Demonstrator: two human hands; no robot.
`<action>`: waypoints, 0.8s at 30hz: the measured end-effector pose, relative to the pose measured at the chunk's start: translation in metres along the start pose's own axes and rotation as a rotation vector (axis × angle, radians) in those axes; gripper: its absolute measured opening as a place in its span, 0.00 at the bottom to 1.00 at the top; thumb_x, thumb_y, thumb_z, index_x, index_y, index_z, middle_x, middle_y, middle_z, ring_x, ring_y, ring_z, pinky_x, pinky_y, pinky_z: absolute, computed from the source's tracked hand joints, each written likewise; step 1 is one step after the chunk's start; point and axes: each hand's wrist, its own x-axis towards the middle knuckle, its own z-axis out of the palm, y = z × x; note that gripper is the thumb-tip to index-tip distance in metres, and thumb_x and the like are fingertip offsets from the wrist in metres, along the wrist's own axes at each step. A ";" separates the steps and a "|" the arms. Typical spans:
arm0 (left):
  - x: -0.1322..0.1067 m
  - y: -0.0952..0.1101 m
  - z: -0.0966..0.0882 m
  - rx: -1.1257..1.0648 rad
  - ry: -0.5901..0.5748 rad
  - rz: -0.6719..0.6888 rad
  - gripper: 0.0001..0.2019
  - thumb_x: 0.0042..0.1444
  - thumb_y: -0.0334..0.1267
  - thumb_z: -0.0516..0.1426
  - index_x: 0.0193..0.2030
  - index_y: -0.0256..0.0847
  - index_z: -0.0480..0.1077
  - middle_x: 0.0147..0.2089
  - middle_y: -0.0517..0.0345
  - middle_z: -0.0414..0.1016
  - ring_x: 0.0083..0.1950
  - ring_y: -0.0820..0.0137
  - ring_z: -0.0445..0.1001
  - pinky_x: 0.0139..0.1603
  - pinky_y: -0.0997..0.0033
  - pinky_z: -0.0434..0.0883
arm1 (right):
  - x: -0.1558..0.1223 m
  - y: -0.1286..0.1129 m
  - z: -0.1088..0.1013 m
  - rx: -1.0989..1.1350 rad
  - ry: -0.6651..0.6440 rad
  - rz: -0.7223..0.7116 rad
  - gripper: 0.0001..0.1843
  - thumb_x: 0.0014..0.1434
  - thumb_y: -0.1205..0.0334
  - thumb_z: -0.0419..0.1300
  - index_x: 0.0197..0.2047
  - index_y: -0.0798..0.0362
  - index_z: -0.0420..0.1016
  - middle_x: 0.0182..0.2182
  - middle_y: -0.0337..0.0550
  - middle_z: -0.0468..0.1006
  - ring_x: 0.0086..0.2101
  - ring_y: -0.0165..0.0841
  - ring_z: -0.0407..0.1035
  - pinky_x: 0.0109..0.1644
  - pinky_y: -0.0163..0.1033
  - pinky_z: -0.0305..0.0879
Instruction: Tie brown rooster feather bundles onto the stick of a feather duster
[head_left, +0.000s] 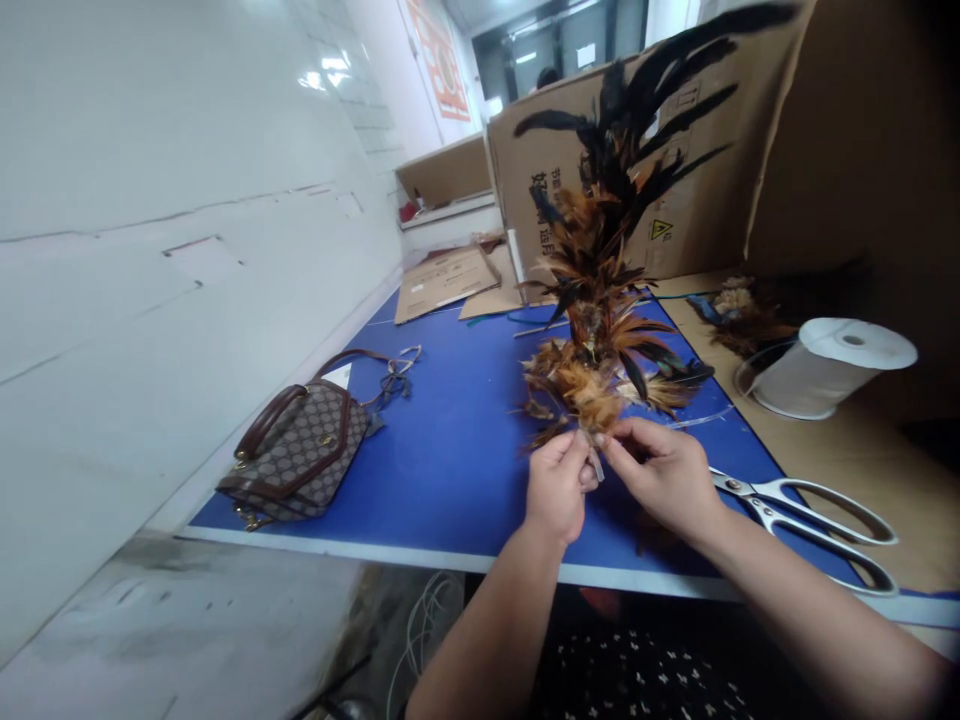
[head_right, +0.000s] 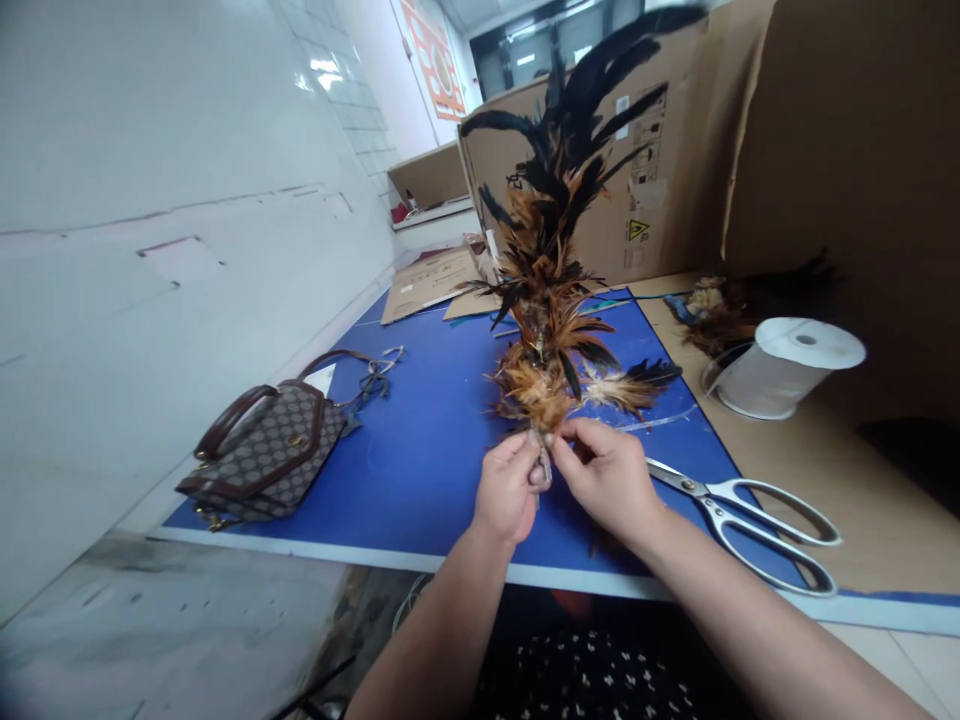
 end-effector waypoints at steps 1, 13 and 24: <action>0.000 0.000 0.001 0.007 -0.001 0.006 0.20 0.56 0.50 0.69 0.32 0.34 0.71 0.24 0.65 0.60 0.23 0.82 0.53 0.24 0.77 0.49 | -0.001 -0.001 0.000 -0.023 0.013 -0.026 0.10 0.65 0.55 0.63 0.37 0.51 0.81 0.27 0.40 0.82 0.26 0.32 0.73 0.32 0.36 0.68; -0.004 -0.010 -0.002 0.085 -0.088 0.059 0.19 0.58 0.52 0.66 0.33 0.35 0.73 0.24 0.66 0.56 0.25 0.80 0.52 0.27 0.74 0.51 | -0.008 0.007 -0.005 -0.128 0.035 -0.244 0.04 0.67 0.62 0.61 0.42 0.48 0.78 0.35 0.45 0.82 0.35 0.38 0.77 0.42 0.42 0.72; -0.006 -0.005 -0.004 0.208 -0.108 0.091 0.20 0.60 0.53 0.64 0.32 0.35 0.71 0.27 0.64 0.59 0.27 0.79 0.53 0.29 0.73 0.54 | 0.001 0.010 -0.013 0.094 -0.033 -0.050 0.15 0.65 0.57 0.63 0.54 0.49 0.73 0.37 0.46 0.77 0.34 0.38 0.73 0.37 0.42 0.73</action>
